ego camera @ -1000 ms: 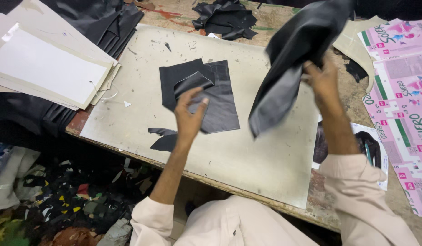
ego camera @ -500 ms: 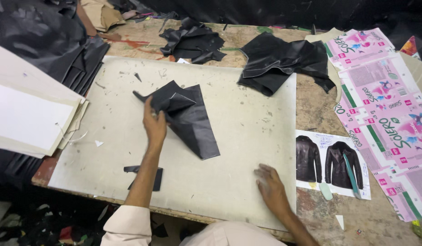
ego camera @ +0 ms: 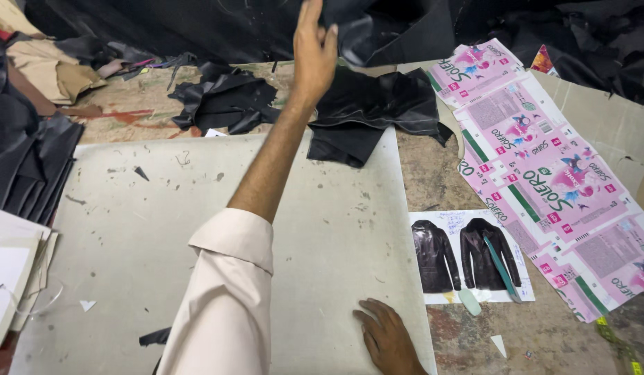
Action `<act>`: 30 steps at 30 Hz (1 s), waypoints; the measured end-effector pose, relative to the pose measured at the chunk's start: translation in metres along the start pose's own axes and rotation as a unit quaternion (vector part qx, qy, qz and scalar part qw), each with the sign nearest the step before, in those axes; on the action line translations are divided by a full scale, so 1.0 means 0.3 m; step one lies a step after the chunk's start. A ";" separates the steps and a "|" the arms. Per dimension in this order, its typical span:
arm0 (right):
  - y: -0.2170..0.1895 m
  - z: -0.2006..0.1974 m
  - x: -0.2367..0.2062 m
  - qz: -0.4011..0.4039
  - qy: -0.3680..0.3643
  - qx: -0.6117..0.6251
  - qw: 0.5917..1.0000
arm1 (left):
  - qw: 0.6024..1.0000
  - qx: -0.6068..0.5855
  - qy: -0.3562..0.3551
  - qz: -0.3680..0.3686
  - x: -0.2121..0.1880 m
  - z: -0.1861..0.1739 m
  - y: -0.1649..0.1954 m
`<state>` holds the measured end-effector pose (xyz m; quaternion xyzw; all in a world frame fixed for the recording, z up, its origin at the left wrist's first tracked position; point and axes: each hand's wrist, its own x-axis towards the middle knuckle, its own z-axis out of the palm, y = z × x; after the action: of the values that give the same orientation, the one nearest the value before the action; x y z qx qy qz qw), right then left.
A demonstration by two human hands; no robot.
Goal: The person places a patterned paper template on a black leather-like material, traces the outline with a marking tool, and cuts along the lines with a rotary cutter. The person then removes the cut piece, sets aside scraps, and prepares another sheet of material for cutting.
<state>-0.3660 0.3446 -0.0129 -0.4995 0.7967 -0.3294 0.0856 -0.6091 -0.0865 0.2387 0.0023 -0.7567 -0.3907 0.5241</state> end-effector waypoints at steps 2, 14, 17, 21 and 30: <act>0.045 0.034 0.004 0.008 -0.017 -0.010 1.000 | 0.999 -0.016 -0.007 -0.040 -0.072 0.077 -0.089; 0.220 0.227 0.032 -0.070 0.123 -0.138 0.980 | 0.894 0.294 -0.105 -0.323 -0.327 0.234 -0.378; 0.243 0.223 0.073 -0.129 0.140 -0.167 0.967 | 0.935 0.252 -0.171 -0.180 -0.229 0.280 -0.391; 0.250 0.196 0.127 -0.112 0.076 -0.161 0.978 | 0.981 0.183 -0.013 -0.061 -0.004 0.343 -0.367; 0.216 0.156 0.144 -0.120 0.009 -0.152 0.981 | 0.846 0.239 -0.468 -0.086 -0.044 0.177 -0.457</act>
<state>-0.4131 0.3056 -0.0801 -0.5960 0.7723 -0.2164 -0.0390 -0.7009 -0.1450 0.1393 0.0091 -0.9791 -0.1957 0.0550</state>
